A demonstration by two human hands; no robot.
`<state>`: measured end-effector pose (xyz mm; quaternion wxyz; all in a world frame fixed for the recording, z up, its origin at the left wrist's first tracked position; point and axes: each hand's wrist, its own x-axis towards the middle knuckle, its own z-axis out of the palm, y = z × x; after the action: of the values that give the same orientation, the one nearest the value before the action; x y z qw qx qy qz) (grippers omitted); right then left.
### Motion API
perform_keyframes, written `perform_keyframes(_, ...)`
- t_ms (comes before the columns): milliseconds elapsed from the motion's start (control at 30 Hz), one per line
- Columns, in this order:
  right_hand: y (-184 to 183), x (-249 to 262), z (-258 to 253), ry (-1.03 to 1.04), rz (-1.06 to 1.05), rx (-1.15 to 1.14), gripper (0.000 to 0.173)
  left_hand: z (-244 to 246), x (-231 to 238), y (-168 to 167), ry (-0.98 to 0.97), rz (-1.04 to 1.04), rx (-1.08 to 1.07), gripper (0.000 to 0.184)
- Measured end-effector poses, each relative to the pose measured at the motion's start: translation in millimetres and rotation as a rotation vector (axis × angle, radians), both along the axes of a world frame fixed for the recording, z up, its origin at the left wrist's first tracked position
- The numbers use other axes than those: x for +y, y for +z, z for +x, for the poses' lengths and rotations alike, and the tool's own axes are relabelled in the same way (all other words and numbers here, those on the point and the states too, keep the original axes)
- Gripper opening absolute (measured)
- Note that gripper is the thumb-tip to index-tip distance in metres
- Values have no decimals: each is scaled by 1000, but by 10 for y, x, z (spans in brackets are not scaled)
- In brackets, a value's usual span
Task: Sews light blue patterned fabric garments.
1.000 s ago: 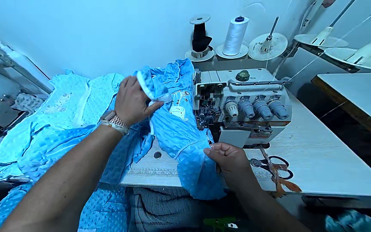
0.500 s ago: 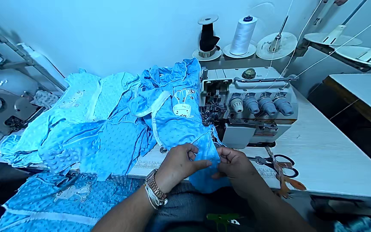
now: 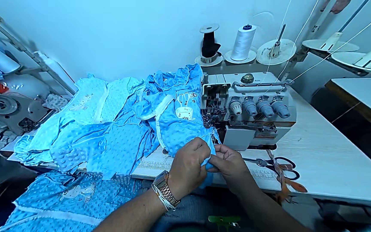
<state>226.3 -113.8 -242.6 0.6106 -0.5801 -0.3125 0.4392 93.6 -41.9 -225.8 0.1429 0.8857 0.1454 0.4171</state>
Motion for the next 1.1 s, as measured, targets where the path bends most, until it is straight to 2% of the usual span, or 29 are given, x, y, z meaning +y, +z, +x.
perform_keyframes(67,-52,93,30,-54,-19,-199,9,5,20,13,-24,-80,9,12)
perform_keyframes(133,-80,175,55,-111,-31,-307,19,-13,49,63,-39,-185,36,14)
perform_keyframes(233,-72,192,41,-159,-18,-227,31,-101,188,141,-16,-260,53,13)
perform_keyframes(400,-132,63,-36,-205,87,-19,24,-230,408,294,-27,-419,137,16)
perform_keyframes(533,-122,-25,114,-237,95,-31,27,-243,464,391,-49,-516,214,17)
perform_keyframes(633,-75,-125,581,-494,102,-31,27,-245,469,406,-55,-529,236,16)
perform_keyframes(700,-35,-226,892,-769,185,-28,16,-249,466,414,-55,-532,249,16)
perform_keyframes(733,-24,-302,993,-875,242,-110,13,-247,466,420,-54,-533,256,16)
perform_keyframes(800,-41,-439,1041,-959,376,-398,34,-237,466,430,-50,-531,263,16)
perform_keyframes(833,-87,-483,978,-908,421,-523,38,-231,465,429,-50,-529,259,16)
perform_keyframes(867,-159,-490,855,-808,434,-592,35,-230,464,429,-48,-533,259,16)
perform_keyframes(933,-290,-410,480,-477,279,-554,28,-239,460,426,-56,-541,262,15)
perform_keyframes(1000,-296,-254,158,-154,38,-341,36,-239,437,421,-78,-543,261,14)
perform_keyframes(1100,-199,-57,-15,-72,-24,13,19,-209,382,363,-113,-429,228,16)
